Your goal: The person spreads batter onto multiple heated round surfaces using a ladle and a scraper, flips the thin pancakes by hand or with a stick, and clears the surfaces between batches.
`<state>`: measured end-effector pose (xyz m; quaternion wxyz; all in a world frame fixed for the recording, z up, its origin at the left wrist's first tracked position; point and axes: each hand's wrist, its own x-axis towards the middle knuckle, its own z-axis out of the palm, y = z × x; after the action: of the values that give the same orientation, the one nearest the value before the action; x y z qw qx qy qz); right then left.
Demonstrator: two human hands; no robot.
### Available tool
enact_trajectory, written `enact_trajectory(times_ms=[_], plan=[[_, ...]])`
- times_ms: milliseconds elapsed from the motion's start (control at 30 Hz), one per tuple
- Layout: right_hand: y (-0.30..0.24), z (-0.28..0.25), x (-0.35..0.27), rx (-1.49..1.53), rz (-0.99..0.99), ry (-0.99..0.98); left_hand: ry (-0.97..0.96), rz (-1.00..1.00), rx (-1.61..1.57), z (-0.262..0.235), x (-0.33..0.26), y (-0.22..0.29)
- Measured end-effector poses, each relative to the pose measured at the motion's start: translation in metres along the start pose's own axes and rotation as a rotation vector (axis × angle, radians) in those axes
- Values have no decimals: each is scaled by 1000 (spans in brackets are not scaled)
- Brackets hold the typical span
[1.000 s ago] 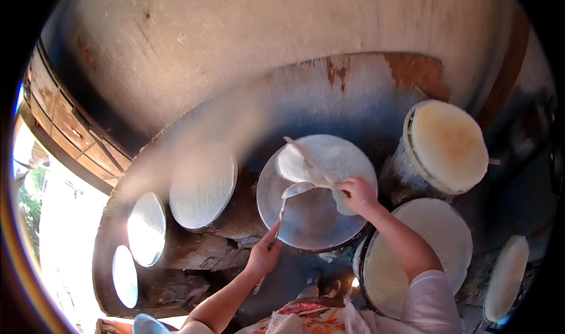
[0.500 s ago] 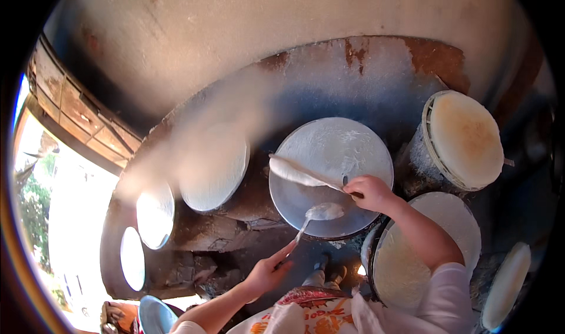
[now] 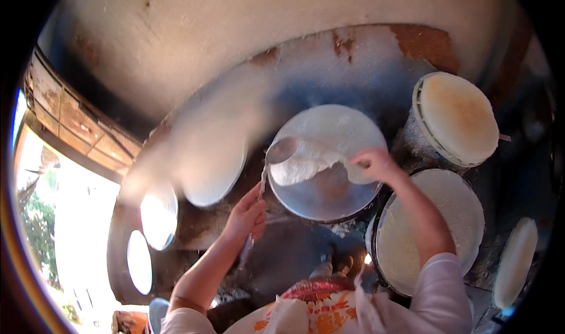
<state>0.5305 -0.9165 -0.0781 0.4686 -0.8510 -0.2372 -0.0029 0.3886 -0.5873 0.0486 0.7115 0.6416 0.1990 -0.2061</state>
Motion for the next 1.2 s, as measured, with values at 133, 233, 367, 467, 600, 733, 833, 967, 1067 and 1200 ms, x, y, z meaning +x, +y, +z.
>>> enact_trajectory(times_ms=[133,233,367,467,600,733,833,967,1067,1200], plan=[[-25,1,-40,4,-61,-196,-234,44,-276,-24,4,13],[-1,-1,-72,3,151,107,-367,-35,-533,-28,21,16],[-36,49,-77,-270,-197,81,-477,-264,-1045,-13,54,23],[-90,69,-125,-298,-14,65,-790,-418,-1211,-42,16,42],[-150,149,-127,563,488,422,-755,-175,-1020,-76,-8,53],[-158,310,1,1086,453,509,-784,-70,-984,-123,0,39],[-161,378,19,1328,579,776,-759,-7,-955,-161,-10,23],[-179,385,-32,1260,608,978,-585,83,-769,-183,-24,18],[-183,371,-53,1151,642,1049,-611,117,-674,-190,-32,20],[-191,318,-46,1121,612,1244,-589,217,-443,-193,-57,18]])
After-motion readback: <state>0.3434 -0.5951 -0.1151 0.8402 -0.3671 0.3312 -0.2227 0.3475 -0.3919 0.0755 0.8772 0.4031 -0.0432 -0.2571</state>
